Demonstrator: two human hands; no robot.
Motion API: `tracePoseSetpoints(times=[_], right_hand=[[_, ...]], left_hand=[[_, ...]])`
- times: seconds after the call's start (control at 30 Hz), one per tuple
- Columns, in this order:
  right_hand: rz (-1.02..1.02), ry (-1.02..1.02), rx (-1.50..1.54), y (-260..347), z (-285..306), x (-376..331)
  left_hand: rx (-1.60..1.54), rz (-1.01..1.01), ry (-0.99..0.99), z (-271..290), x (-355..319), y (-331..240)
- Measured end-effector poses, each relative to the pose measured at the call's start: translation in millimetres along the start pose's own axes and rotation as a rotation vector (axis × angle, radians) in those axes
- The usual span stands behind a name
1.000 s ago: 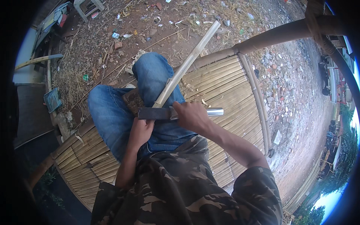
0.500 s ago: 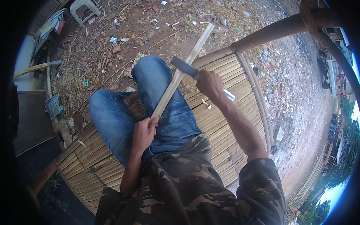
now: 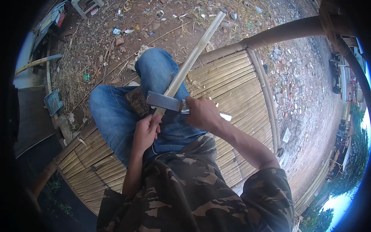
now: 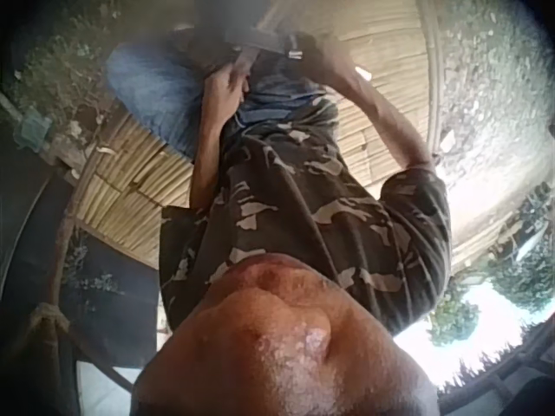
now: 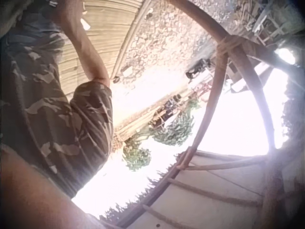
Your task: Shaving and shaping a long strip of wood using a large knife while seated on a bamboo bench.
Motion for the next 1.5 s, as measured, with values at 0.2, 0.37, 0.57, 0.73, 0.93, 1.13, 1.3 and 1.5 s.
tracePoseSetpoints(times=[0.2, 0.37, 0.57, 0.73, 0.93, 1.13, 1.3, 1.5], right_hand=[[-0.164, -0.247, 0.173, -23.4, 45.2, -8.8], [0.026, 0.023, 0.102, 4.3, 5.6, -39.7], [-0.034, 0.09, -0.013, 12.9, -8.9, -31.4], [0.038, 0.083, -0.017, 17.1, -4.1, -24.2], [-0.129, 0.027, 0.06, -15.6, -2.9, -20.7], [-0.161, -0.071, -0.047, -38.2, -13.2, 8.3], [-0.018, -0.065, -0.012, -33.2, -24.5, 8.4], [-0.337, -0.086, -0.083, -91.1, 30.6, 40.9]], left_hand=[[0.096, 0.012, -0.02, 12.8, -15.2, -0.7], [0.048, 0.093, 0.051, 5.0, -9.3, -2.4], [-0.184, 0.045, 0.077, 0.1, 1.0, 4.3], [-0.228, 0.03, 0.027, -9.6, 11.4, -11.7], [0.214, 0.06, 0.001, 0.3, -9.6, -4.8], [0.259, -0.058, 0.004, -20.6, 18.7, -20.2], [0.282, -0.1, -0.033, -18.7, 19.9, -16.6], [0.293, -0.061, -0.017, -18.0, 11.2, -17.3]])
Point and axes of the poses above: each hand's wrist, its own x-axis towards the middle knuckle, its own z-axis out of the back of the hand, y = z × x, the point moved 5 cm from there along x, towards the middle knuckle, and after that the axes turned 4 degrees about -x, right-handed, at the moved point
